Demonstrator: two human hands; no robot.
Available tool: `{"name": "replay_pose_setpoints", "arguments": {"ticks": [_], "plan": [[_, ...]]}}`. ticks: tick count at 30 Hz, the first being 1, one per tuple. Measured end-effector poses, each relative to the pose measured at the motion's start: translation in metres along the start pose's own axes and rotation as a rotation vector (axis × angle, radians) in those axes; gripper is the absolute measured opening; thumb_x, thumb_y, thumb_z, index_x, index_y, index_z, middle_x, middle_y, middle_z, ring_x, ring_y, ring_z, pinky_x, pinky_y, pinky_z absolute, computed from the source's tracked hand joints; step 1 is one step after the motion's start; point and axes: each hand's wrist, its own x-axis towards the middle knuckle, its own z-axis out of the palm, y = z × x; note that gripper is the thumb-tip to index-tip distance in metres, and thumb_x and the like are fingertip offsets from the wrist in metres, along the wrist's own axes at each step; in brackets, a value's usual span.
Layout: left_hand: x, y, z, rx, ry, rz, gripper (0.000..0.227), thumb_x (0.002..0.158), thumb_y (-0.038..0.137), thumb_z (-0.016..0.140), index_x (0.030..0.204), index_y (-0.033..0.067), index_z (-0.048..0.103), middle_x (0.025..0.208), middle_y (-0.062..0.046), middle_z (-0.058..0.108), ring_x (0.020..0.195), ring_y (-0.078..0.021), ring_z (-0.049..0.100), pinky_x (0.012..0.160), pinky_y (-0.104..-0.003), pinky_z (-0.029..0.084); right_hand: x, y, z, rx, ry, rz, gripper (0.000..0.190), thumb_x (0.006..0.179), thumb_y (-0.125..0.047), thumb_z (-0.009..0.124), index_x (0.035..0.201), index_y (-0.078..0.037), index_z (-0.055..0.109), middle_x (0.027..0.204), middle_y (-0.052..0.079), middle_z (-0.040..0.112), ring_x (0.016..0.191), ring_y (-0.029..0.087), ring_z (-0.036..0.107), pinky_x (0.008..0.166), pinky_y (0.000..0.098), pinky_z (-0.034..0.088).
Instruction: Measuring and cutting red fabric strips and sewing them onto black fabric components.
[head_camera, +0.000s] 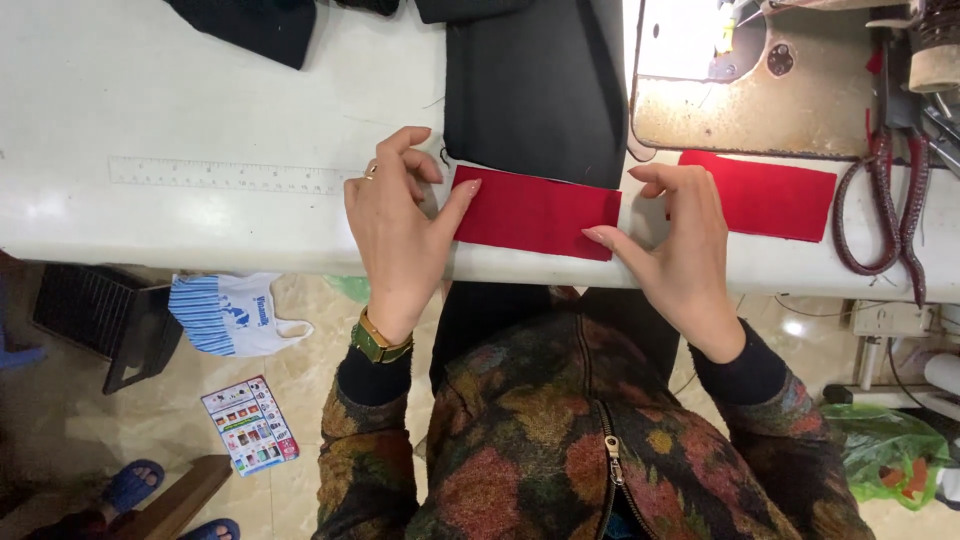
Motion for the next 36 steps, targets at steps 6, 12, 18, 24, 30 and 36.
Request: {"name": "replay_pose_setpoints", "arguments": {"ticks": [6, 12, 18, 24, 30, 36], "plan": [[-0.001, -0.002, -0.001, -0.017, 0.019, -0.006, 0.059, 0.079, 0.000, 0.093, 0.125, -0.0068, 0.057, 0.081, -0.014, 0.068, 0.067, -0.0284, 0.060, 0.077, -0.043, 0.032, 0.002, 0.001, 0.002, 0.025, -0.012, -0.018, 0.068, 0.076, -0.012, 0.101, 0.127, 0.002, 0.059, 0.097, 0.016, 0.057, 0.080, 0.030, 0.049, 0.070, 0.0398, 0.048], [-0.002, -0.007, 0.003, -0.016, 0.036, 0.019, 0.062, 0.079, 0.004, 0.094, 0.129, -0.0026, 0.057, 0.082, -0.010, 0.067, 0.066, -0.0252, 0.059, 0.077, -0.040, 0.031, 0.001, 0.004, 0.003, -0.001, -0.017, 0.003, 0.068, 0.076, -0.011, 0.102, 0.127, 0.000, 0.059, 0.101, 0.016, 0.060, 0.083, 0.031, 0.052, 0.072, 0.0403, 0.049], [-0.002, -0.006, 0.002, -0.023, 0.033, 0.008, 0.064, 0.079, 0.005, 0.094, 0.129, -0.0043, 0.057, 0.082, -0.012, 0.068, 0.066, -0.0254, 0.059, 0.077, -0.041, 0.031, -0.001, 0.008, 0.002, -0.011, -0.016, -0.011, 0.068, 0.075, -0.011, 0.102, 0.128, 0.000, 0.060, 0.102, 0.017, 0.060, 0.085, 0.032, 0.053, 0.073, 0.0408, 0.049], [-0.004, -0.003, -0.001, 0.140, -0.052, -0.078, 0.052, 0.095, 0.033, 0.078, 0.136, 0.0159, 0.050, 0.091, 0.010, 0.061, 0.065, -0.0079, 0.055, 0.087, -0.036, 0.039, -0.016, 0.043, -0.030, -0.194, 0.096, -0.201, 0.038, 0.105, -0.019, 0.076, 0.133, 0.001, 0.060, 0.127, 0.019, 0.052, 0.118, 0.036, 0.046, 0.101, 0.0441, 0.034], [-0.005, 0.000, 0.002, 0.137, -0.034, 0.003, 0.045, 0.099, 0.033, 0.075, 0.133, 0.0115, 0.055, 0.093, 0.008, 0.062, 0.070, -0.0101, 0.056, 0.087, -0.039, 0.039, -0.012, 0.118, -0.078, -0.728, 0.110, -0.159, 0.032, 0.115, -0.028, 0.071, 0.140, -0.010, 0.078, 0.164, 0.019, 0.055, 0.147, 0.047, 0.036, 0.109, 0.0606, 0.023], [-0.010, 0.014, 0.021, 0.136, 0.016, 0.328, 0.019, 0.101, 0.012, 0.074, 0.116, 0.0038, 0.067, 0.113, -0.010, 0.068, 0.103, -0.0296, 0.061, 0.094, -0.042, 0.043, 0.028, 0.137, -0.109, -0.649, 0.067, -0.228, 0.042, 0.126, -0.005, 0.050, 0.162, 0.010, 0.067, 0.155, 0.051, 0.051, 0.146, 0.057, 0.014, 0.106, 0.0755, 0.011]]}}
